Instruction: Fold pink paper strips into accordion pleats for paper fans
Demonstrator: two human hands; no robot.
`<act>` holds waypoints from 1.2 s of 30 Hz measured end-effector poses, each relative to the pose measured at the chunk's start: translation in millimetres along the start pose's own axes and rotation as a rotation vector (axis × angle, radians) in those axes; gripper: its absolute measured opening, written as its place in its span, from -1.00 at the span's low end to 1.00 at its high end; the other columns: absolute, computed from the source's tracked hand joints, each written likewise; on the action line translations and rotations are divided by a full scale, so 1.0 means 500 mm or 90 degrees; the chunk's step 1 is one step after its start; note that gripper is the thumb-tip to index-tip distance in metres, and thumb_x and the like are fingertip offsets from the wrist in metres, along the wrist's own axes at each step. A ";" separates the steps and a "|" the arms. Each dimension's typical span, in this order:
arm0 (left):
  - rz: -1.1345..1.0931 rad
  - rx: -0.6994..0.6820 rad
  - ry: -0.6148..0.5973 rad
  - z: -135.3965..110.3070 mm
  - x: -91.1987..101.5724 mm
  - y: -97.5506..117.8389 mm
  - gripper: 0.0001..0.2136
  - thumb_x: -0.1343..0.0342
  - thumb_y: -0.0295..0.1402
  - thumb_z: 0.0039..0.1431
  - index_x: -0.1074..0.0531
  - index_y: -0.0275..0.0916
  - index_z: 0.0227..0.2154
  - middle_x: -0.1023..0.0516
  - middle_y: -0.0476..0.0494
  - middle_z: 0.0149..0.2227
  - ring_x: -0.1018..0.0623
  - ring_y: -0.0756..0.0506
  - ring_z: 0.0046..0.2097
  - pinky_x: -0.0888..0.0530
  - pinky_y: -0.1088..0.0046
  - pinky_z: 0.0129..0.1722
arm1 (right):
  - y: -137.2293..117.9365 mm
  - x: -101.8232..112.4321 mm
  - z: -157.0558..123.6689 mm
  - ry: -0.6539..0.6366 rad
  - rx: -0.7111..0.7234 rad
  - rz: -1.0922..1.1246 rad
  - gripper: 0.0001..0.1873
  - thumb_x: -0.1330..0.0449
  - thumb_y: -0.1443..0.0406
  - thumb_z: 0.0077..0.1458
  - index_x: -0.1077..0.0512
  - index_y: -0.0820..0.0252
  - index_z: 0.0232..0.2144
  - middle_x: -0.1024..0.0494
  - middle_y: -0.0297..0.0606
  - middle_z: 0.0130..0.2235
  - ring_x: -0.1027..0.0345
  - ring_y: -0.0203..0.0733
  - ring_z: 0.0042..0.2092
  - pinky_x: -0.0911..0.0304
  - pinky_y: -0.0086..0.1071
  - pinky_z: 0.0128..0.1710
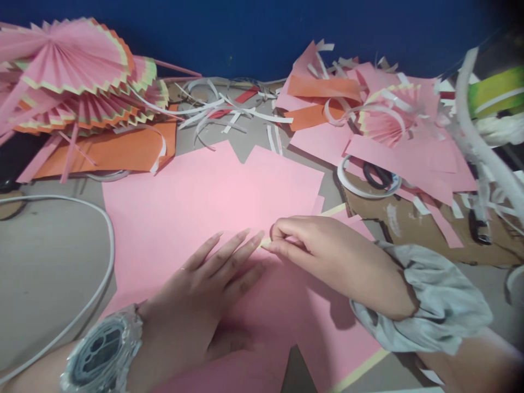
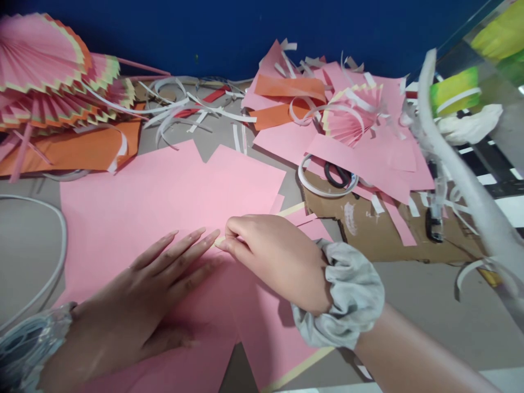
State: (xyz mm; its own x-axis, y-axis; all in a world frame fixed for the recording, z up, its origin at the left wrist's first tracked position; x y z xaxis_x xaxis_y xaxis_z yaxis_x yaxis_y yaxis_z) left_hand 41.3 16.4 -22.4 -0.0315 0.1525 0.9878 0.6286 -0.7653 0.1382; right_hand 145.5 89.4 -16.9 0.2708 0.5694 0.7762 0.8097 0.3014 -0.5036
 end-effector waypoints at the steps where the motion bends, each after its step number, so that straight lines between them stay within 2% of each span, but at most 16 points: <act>1: -0.002 0.000 0.000 0.000 0.000 0.000 -0.27 0.16 0.09 0.08 0.11 -0.23 0.22 0.12 -0.26 0.28 0.12 -0.24 0.27 0.13 0.13 0.17 | 0.000 0.000 0.000 0.001 0.001 -0.003 -0.71 0.04 0.22 0.17 -0.17 0.17 -0.57 -0.28 -0.47 -0.55 -0.10 -0.37 -0.49 0.09 -0.43 -0.49; 13: -0.007 0.013 -0.003 0.002 -0.001 -0.003 -0.27 0.13 0.05 0.09 0.08 -0.32 0.22 0.14 -0.21 0.28 0.11 -0.21 0.27 0.14 0.17 0.19 | 0.003 -0.003 0.002 0.003 0.001 -0.024 -0.74 0.05 0.22 0.17 -0.23 0.16 -0.53 -0.33 -0.44 -0.52 -0.13 -0.34 -0.47 0.09 -0.42 -0.49; 21: -0.009 0.023 -0.002 0.005 0.001 -0.004 -0.28 0.15 0.07 0.09 0.07 -0.28 0.21 0.12 -0.17 0.28 0.09 -0.19 0.27 0.15 0.19 0.19 | -0.001 0.000 0.001 0.001 0.005 -0.027 -0.73 0.05 0.23 0.17 -0.21 0.17 -0.55 -0.32 -0.43 -0.53 -0.12 -0.34 -0.48 0.09 -0.42 -0.49; 32: 0.005 0.016 -0.011 0.001 0.003 -0.003 -0.24 0.13 0.09 0.07 0.05 -0.34 0.21 0.13 -0.21 0.28 0.12 -0.22 0.27 0.15 0.18 0.20 | -0.002 0.000 0.001 0.001 0.003 -0.039 -0.72 0.06 0.23 0.18 -0.19 0.17 -0.56 -0.30 -0.43 -0.53 -0.11 -0.34 -0.49 0.11 -0.42 -0.50; 36: 0.003 0.011 -0.007 0.002 0.003 -0.002 -0.23 0.17 0.11 0.08 0.07 -0.36 0.21 0.13 -0.22 0.28 0.11 -0.22 0.27 0.14 0.17 0.20 | -0.003 0.000 0.000 0.004 0.006 -0.036 -0.71 0.06 0.23 0.18 -0.19 0.17 -0.56 -0.30 -0.43 -0.53 -0.10 -0.34 -0.49 0.11 -0.42 -0.50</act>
State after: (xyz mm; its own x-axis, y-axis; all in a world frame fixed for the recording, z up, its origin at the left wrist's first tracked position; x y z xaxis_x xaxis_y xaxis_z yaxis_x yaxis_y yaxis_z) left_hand 41.5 17.9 -21.3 -0.0197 0.1567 0.9874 0.6417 -0.7554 0.1327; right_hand 144.3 89.0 -16.1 0.2281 0.5464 0.8059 0.8185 0.3406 -0.4626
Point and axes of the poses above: each hand's wrist, its own z-axis towards the middle knuckle, its own x-axis out of the back of the hand, y = z × x, the point moved 8 cm from there along z, towards the middle knuckle
